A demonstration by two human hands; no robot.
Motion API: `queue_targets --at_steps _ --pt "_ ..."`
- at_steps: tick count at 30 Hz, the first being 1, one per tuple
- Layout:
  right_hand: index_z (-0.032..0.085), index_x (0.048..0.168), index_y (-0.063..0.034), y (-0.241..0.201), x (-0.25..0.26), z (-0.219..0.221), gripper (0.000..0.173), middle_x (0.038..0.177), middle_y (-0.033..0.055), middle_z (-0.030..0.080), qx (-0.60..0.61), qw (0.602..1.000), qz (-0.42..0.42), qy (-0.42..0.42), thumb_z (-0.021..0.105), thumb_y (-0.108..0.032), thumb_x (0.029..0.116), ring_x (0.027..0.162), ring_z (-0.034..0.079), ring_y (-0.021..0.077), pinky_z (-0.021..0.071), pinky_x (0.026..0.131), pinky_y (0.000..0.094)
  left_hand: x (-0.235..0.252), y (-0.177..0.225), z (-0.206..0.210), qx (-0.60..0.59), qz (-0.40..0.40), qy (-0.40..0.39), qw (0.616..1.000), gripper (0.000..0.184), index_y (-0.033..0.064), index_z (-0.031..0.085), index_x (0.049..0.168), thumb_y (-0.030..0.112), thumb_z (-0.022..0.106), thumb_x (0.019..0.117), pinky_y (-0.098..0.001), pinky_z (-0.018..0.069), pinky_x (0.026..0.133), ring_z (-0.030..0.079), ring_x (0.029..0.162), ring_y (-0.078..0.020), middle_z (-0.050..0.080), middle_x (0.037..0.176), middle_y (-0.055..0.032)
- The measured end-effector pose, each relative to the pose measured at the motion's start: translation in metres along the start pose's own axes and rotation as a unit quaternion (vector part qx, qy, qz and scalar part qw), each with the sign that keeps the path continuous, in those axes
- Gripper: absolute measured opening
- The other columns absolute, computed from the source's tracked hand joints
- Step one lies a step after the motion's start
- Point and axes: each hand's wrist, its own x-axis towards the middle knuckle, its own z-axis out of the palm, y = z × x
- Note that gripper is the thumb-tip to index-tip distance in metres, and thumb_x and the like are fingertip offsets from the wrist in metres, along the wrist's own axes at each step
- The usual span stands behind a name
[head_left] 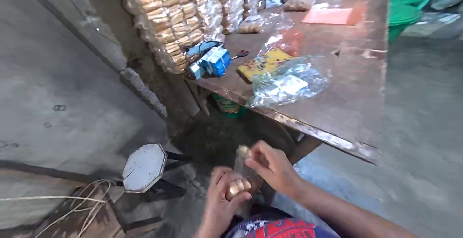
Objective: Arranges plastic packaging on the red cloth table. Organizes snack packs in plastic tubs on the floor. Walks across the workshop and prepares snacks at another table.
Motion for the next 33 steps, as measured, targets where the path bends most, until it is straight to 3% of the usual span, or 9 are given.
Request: queue_targets --at_steps 3,5,10,14,19,22,25,29,33 --pt "0.052 0.093 -0.0112 0.025 0.091 -0.002 0.008 0.070 -0.0079 0.052 0.253 0.915 0.233 -0.209 0.060 -0.013 0.0970 0.058 0.052 -0.0004 0.0474 0.057 0.0179 0.067 -0.023 -0.026 0.053 0.163 0.012 0.985 0.027 0.0406 0.066 0.113 0.056 0.069 0.0910 -0.0367 0.0187 0.127 0.016 0.154 -0.0101 0.033 0.158 0.0174" --pt "0.054 0.097 -0.0062 0.047 0.124 0.014 0.006 0.078 -0.0031 0.058 0.296 0.868 0.271 -0.294 0.060 -0.008 0.0990 0.068 0.059 0.0033 0.0532 0.066 0.0228 0.112 -0.030 -0.038 0.055 0.216 -0.014 0.975 0.028 0.0362 0.063 0.118 0.050 0.068 0.0939 -0.0467 0.0105 0.129 0.008 0.157 -0.0170 0.026 0.165 0.0157" --pt "0.064 0.109 -0.0085 0.108 0.176 0.040 0.025 0.091 -0.0057 0.068 0.330 0.887 0.238 -0.218 0.068 -0.026 0.0915 0.081 0.065 0.0001 0.0567 0.074 0.0225 0.212 -0.084 -0.052 -0.216 0.098 -0.090 0.967 0.026 0.0185 0.064 0.116 0.029 0.072 0.0948 -0.0256 0.0499 0.106 0.061 0.120 -0.0052 0.067 0.125 0.0065" --pt "0.056 0.110 -0.0029 0.157 0.255 0.008 0.011 0.088 -0.0008 0.058 0.172 0.926 0.335 -0.004 0.054 -0.010 0.1022 0.073 0.058 0.0044 0.0530 0.068 0.0254 0.273 -0.142 -0.078 -0.179 -0.179 -0.014 0.967 0.042 0.0034 0.059 0.117 0.024 0.077 0.0851 -0.0196 0.0575 0.075 0.066 0.084 0.0002 0.068 0.097 0.0048" --pt "0.055 0.114 -0.0014 0.244 0.351 -0.022 0.018 0.085 0.0028 0.054 0.127 0.909 0.396 0.038 0.047 -0.016 0.1071 0.067 0.053 0.0081 0.0483 0.062 0.0265 0.328 -0.220 -0.098 -0.138 -0.290 -0.054 0.946 0.048 0.0035 0.060 0.127 0.023 0.074 0.0861 -0.0245 0.0563 0.083 0.066 0.096 -0.0056 0.068 0.115 -0.0032" --pt "0.057 0.133 0.0044 0.281 0.387 -0.039 0.037 0.113 0.0290 0.066 -0.168 0.901 0.400 -0.008 0.059 -0.017 0.1030 0.100 0.067 0.0410 0.0530 0.090 0.0582 0.360 -0.234 -0.097 -0.183 -0.296 -0.055 0.936 0.045 0.0024 0.057 0.128 0.020 0.071 0.0883 -0.0234 0.0565 0.081 0.065 0.095 -0.0053 0.066 0.114 -0.0032" --pt "0.056 0.137 0.0039 0.265 0.394 -0.042 0.047 0.130 0.0382 0.055 -0.331 0.905 0.263 0.053 0.068 -0.014 0.0950 0.121 0.052 0.0607 0.0388 0.097 0.0774 0.387 -0.233 -0.093 -0.196 -0.292 -0.025 0.936 0.043 0.0010 0.055 0.130 0.017 0.066 0.0921 -0.0231 0.0564 0.079 0.065 0.093 -0.0052 0.065 0.114 -0.0044" --pt "0.062 0.135 -0.0040 0.205 0.374 0.016 0.045 0.134 0.0189 0.064 -0.224 0.970 0.009 -0.091 0.067 -0.024 0.0950 0.124 0.063 0.0362 0.0523 0.102 0.0535 0.411 -0.230 -0.074 -0.163 -0.254 -0.020 0.953 0.068 -0.0013 0.041 0.147 0.019 0.071 0.0897 -0.0283 0.0580 0.079 0.067 0.090 -0.0094 0.065 0.117 -0.0126" --pt "0.062 0.133 0.0001 0.218 0.356 0.055 0.048 0.115 0.0174 0.070 -0.097 0.989 0.005 -0.113 0.067 -0.031 0.0970 0.101 0.071 0.0231 0.0594 0.089 0.0353 0.415 -0.235 -0.055 -0.115 -0.072 0.010 0.991 0.087 -0.0090 0.034 0.148 0.046 0.070 0.0913 -0.0199 0.0582 0.079 0.067 0.086 0.0014 0.070 0.106 -0.0089"
